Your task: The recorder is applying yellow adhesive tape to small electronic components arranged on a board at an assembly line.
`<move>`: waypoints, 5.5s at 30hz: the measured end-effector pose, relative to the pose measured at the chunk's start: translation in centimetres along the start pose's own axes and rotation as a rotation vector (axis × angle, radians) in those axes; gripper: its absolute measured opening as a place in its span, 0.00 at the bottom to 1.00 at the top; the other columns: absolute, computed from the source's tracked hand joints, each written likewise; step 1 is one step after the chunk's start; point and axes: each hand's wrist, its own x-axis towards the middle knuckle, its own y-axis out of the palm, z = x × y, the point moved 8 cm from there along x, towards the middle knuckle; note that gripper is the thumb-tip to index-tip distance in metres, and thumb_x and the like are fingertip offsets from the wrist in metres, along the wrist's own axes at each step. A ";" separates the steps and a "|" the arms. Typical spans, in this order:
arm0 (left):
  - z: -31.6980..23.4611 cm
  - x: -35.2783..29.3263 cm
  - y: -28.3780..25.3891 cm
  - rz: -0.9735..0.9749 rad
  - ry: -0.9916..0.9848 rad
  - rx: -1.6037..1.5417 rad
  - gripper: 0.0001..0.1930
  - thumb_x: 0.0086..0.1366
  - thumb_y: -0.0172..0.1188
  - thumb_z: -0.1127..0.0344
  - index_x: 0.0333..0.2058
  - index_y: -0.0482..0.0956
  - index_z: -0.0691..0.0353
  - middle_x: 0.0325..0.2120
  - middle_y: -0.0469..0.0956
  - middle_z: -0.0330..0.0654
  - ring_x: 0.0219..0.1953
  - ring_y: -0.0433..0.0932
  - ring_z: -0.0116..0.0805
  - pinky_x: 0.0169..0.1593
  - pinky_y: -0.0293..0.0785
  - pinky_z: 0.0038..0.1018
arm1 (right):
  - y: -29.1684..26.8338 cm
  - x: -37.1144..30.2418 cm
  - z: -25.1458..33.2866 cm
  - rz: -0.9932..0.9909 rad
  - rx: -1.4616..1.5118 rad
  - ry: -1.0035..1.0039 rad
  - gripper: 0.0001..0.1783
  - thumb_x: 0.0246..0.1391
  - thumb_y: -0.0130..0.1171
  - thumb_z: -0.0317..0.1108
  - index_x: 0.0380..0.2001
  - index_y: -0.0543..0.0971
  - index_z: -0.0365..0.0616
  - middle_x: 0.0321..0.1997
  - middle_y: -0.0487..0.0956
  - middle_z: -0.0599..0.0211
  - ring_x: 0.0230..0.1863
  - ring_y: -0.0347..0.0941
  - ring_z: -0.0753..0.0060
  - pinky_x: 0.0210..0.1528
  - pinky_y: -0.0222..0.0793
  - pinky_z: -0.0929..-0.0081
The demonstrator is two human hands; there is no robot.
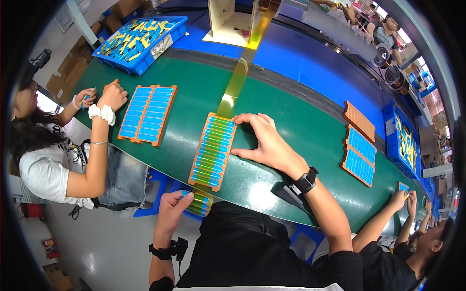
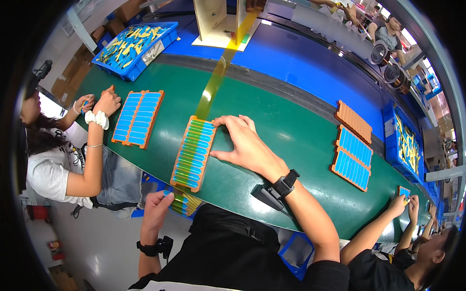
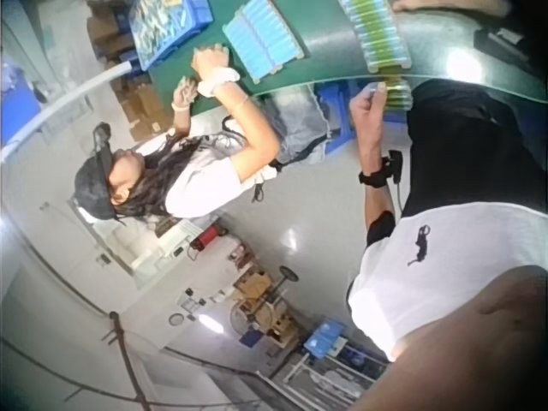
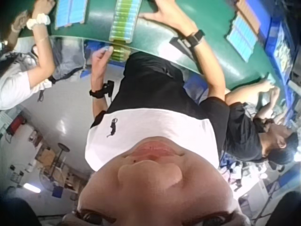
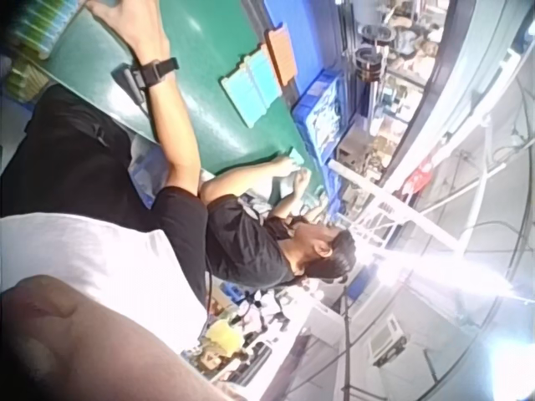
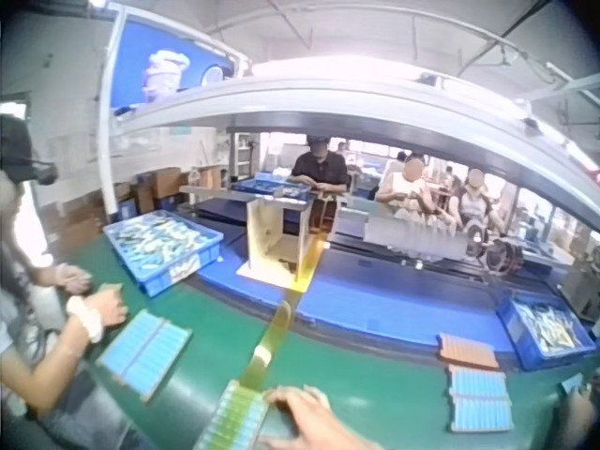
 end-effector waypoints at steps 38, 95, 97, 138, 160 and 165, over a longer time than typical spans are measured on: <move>-1.7 0.6 1.5 -0.132 -0.126 -0.143 0.14 0.71 0.62 0.62 0.40 0.86 0.71 0.33 0.85 0.38 0.32 0.76 0.16 0.37 0.66 0.17 | -1.8 -0.5 2.1 -0.210 -0.083 -0.044 0.20 0.52 0.68 0.33 0.48 0.78 0.46 0.46 0.83 0.60 0.51 0.78 0.55 0.63 0.66 0.58; -10.4 5.1 3.0 -0.059 0.141 -0.087 0.12 0.73 0.54 0.65 0.44 0.78 0.71 0.31 0.83 0.44 0.28 0.82 0.30 0.29 0.85 0.33 | -0.9 -3.5 4.3 0.076 -0.223 -0.053 0.13 0.58 0.62 0.39 0.40 0.82 0.42 0.34 0.80 0.58 0.38 0.80 0.53 0.40 0.76 0.58; -11.9 5.0 2.9 -0.058 0.227 -0.132 0.14 0.73 0.54 0.64 0.46 0.77 0.72 0.33 0.83 0.45 0.29 0.83 0.30 0.29 0.85 0.33 | 1.0 -3.9 5.7 0.099 -0.274 -0.075 0.21 0.57 0.63 0.46 0.48 0.79 0.43 0.40 0.80 0.60 0.41 0.79 0.54 0.40 0.77 0.57; -3.6 9.7 0.2 0.359 0.076 -0.122 0.17 0.61 0.65 0.66 0.43 0.80 0.75 0.33 0.84 0.52 0.32 0.86 0.41 0.38 0.83 0.34 | -3.9 -17.2 2.5 -0.443 -0.194 0.185 0.12 0.55 0.63 0.28 0.43 0.83 0.41 0.52 0.82 0.58 0.55 0.78 0.56 0.59 0.73 0.60; -5.1 9.4 2.7 0.383 0.052 -0.143 0.19 0.60 0.65 0.67 0.45 0.78 0.76 0.29 0.82 0.50 0.25 0.83 0.41 0.31 0.81 0.36 | -9.8 -30.0 0.8 -0.891 -0.521 0.977 0.49 0.62 0.62 0.50 0.69 0.53 0.24 0.65 0.65 0.33 0.67 0.59 0.34 0.70 0.51 0.45; -6.7 8.8 5.0 0.474 0.162 -0.283 0.20 0.63 0.66 0.63 0.45 0.78 0.76 0.31 0.83 0.51 0.24 0.83 0.39 0.31 0.82 0.37 | -6.9 -26.3 3.7 -0.805 -0.505 0.820 0.47 0.58 0.66 0.48 0.66 0.58 0.25 0.62 0.66 0.35 0.64 0.62 0.36 0.66 0.55 0.46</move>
